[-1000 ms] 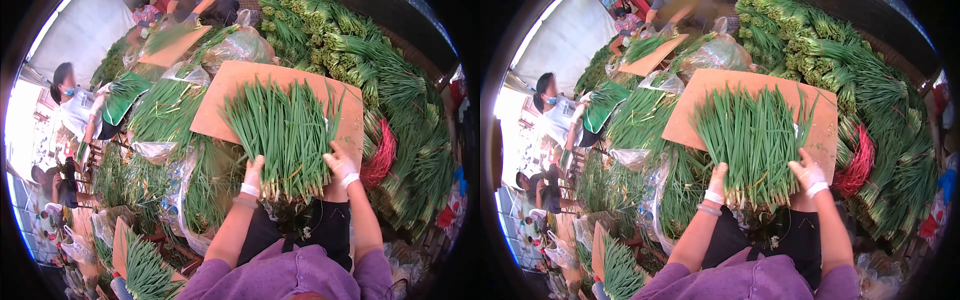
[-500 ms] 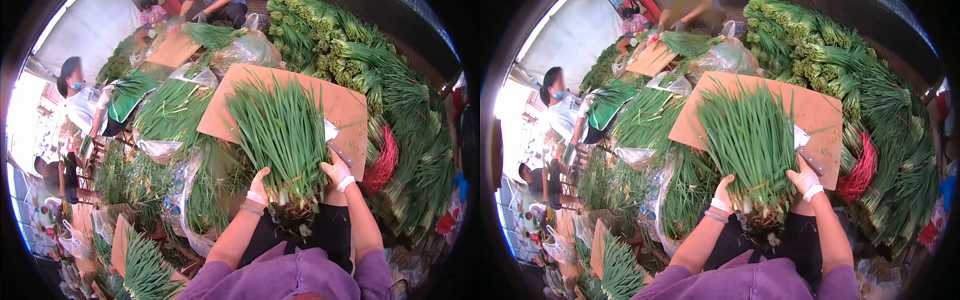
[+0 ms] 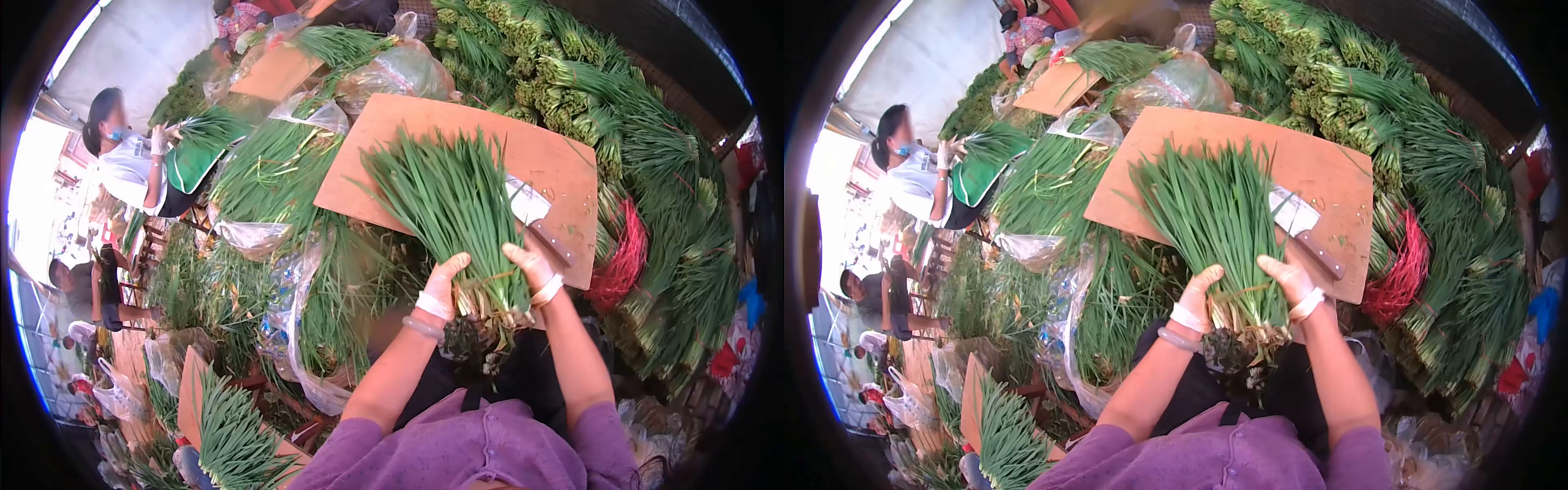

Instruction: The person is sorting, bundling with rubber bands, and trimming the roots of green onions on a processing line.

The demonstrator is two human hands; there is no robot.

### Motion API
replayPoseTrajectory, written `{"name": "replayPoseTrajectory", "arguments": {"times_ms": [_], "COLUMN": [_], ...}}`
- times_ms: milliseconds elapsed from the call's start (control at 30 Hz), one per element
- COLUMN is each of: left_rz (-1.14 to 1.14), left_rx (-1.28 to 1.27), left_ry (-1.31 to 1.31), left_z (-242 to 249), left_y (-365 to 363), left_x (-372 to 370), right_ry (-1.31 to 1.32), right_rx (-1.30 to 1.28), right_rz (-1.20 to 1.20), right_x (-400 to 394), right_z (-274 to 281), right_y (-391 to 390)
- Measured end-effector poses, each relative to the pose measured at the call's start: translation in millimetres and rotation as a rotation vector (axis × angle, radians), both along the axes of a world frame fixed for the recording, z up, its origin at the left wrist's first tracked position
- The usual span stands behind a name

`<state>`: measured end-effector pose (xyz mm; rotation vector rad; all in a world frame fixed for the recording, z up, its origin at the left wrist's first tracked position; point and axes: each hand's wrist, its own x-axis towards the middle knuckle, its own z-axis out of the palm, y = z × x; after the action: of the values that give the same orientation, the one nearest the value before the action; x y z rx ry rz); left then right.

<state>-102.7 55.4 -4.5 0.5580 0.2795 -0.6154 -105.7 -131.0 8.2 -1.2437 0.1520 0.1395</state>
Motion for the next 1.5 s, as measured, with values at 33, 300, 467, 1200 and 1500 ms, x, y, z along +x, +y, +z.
{"name": "replayPoseTrajectory", "arguments": {"times_ms": [33, 300, 467, 1200, 1500], "left_rz": [-0.032, 0.105, 0.092, 0.025, 0.145], "left_rx": [-0.048, 0.139, 0.185, -0.111, 0.057], "left_ry": [-0.016, 0.171, 0.176, 0.2, 0.087], "left_z": [11, -27, -38, -40, 11], "left_y": [-1, 12, 19, 49, 91], "left_x": [8, 16, -7, -17, -41], "right_ry": [0.009, -0.174, -0.19, -0.3, 0.055], "right_rx": [-0.013, -1.368, -1.235, -1.105, -0.69], "right_rz": [0.041, -0.12, 0.101, 0.089, 0.449], "right_x": [5, 56, -5, 14, 7], "right_z": [15, 21, 49, 77, -74], "right_y": [-6, -94, -40, -7, 67]}}
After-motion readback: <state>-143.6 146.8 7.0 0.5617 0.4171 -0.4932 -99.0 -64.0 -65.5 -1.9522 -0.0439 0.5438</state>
